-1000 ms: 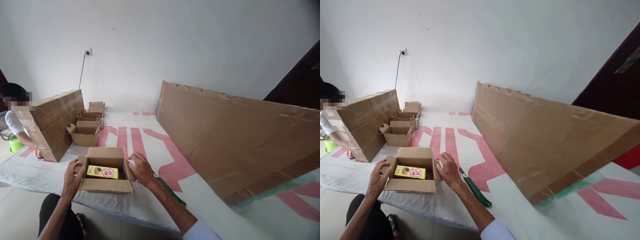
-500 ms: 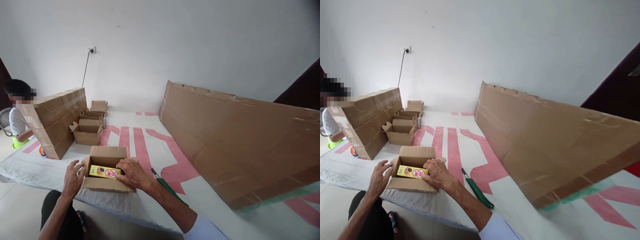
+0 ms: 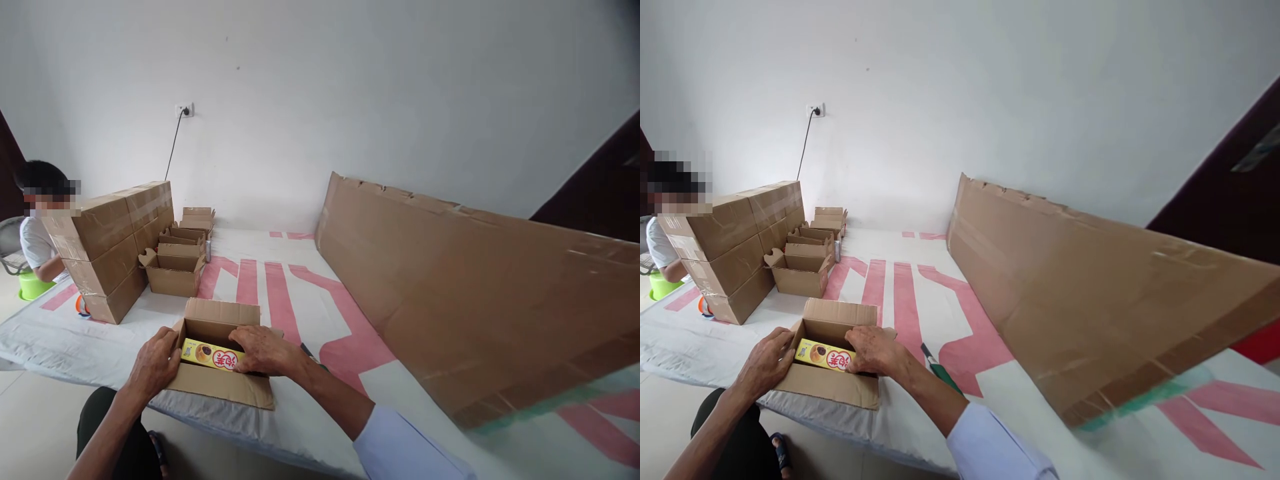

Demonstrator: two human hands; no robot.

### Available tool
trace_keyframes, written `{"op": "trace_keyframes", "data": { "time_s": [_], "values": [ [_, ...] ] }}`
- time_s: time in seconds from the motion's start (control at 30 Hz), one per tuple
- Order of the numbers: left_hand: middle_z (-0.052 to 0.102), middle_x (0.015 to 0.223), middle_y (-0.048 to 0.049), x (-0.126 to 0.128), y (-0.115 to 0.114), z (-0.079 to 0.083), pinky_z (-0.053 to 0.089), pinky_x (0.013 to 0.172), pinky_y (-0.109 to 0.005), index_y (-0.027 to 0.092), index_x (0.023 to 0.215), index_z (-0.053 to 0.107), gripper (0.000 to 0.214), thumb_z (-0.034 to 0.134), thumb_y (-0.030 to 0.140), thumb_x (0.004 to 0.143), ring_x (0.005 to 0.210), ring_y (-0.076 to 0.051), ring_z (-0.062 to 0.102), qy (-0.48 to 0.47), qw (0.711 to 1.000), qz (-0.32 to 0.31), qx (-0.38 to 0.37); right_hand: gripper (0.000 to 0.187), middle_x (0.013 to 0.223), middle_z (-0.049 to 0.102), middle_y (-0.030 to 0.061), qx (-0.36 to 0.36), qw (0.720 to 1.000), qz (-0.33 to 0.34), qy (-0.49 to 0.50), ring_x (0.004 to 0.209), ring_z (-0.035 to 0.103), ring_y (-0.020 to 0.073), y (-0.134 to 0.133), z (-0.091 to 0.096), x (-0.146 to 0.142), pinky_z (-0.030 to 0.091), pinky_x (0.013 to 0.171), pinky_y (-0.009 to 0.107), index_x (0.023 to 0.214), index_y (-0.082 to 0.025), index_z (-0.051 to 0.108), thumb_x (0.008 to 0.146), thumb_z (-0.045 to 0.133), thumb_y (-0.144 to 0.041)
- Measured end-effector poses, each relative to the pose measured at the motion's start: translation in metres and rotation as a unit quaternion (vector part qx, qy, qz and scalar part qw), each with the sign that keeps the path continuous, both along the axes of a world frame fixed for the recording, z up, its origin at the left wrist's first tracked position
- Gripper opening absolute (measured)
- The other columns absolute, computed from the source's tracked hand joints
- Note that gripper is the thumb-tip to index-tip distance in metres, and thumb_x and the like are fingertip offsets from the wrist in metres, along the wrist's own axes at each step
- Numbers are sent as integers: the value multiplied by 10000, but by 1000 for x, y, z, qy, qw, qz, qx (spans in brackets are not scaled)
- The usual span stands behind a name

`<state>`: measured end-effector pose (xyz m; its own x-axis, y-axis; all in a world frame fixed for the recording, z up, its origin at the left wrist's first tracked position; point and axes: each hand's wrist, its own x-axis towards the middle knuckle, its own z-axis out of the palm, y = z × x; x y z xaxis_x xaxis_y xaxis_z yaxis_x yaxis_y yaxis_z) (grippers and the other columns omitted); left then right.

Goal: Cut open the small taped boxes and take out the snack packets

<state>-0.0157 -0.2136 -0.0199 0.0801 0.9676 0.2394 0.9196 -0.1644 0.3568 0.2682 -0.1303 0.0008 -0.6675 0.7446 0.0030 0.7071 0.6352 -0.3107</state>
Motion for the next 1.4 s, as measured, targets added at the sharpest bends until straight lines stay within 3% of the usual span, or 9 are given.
{"op": "trace_keyframes", "data": {
  "time_s": [0.1,0.2,0.33,0.6,0.8,1.0,1.1,1.23,1.4],
  "values": [
    [730,1181,-134,2,0,0,555,978,-438,221,1281,685,395,483,160,947,1116,-318,706,23,1000,-8,13,342,1243,780,144,-47,998,8,-48,1088,713,295,-4,7,-2,435,817,346,1172,-188,740,852,698,-300],
    [734,1214,-142,5,-2,2,547,1043,-481,213,1329,663,408,530,205,944,1182,-341,672,27,999,-20,31,355,1276,770,171,-43,998,-10,-54,1111,710,306,-7,10,-3,417,834,360,1231,-160,706,908,588,-249],
    [732,1276,-153,7,-5,5,551,1053,-512,206,1354,656,436,606,302,932,1210,-363,660,15,999,-17,24,379,1306,763,161,-47,998,-13,-34,1146,699,306,-5,4,0,404,834,346,1251,-164,690,896,633,-282],
    [717,1348,-156,8,-4,12,526,1107,-528,203,1336,668,437,628,333,921,1282,-374,636,7,1000,-23,7,319,1336,737,178,-26,999,-21,-6,1183,677,283,3,-15,1,415,905,339,1254,-145,676,1004,526,-275],
    [723,1315,-147,12,-3,16,520,1112,-522,209,1246,692,357,640,324,912,1266,-367,644,1,1000,-20,-3,374,1319,736,168,-40,999,-19,4,1158,680,303,4,-24,0,435,910,356,1232,-158,693,894,686,-319],
    [721,1345,-150,14,-4,24,513,1132,-521,201,1292,689,442,686,281,857,1305,-372,636,-13,1000,-8,-22,370,1308,753,122,-56,996,-18,64,1173,669,271,5,-12,5,451,947,342,1254,-186,703,902,644,-283],
    [726,1378,-142,10,0,23,510,1149,-525,214,1372,667,587,767,300,800,1327,-381,639,-50,999,0,-12,424,1288,767,94,-116,976,-35,183,1127,683,269,8,6,14,494,926,355,1281,-209,718,879,671,-334],
    [725,1442,-156,6,9,24,482,1195,-557,212,1438,656,725,864,377,764,1357,-406,646,-170,985,-18,-31,381,1228,787,76,-202,920,-7,337,1065,718,256,11,20,26,561,891,360,1186,-206,761,856,696,-385],
    [729,1471,-161,9,20,36,543,1165,-517,199,1471,665,721,880,477,841,1359,-381,681,-399,896,-148,-126,493,1126,811,57,-259,858,-13,444,1017,750,261,18,15,29,602,893,396,1189,-207,750,817,801,-527]
  ]
}}
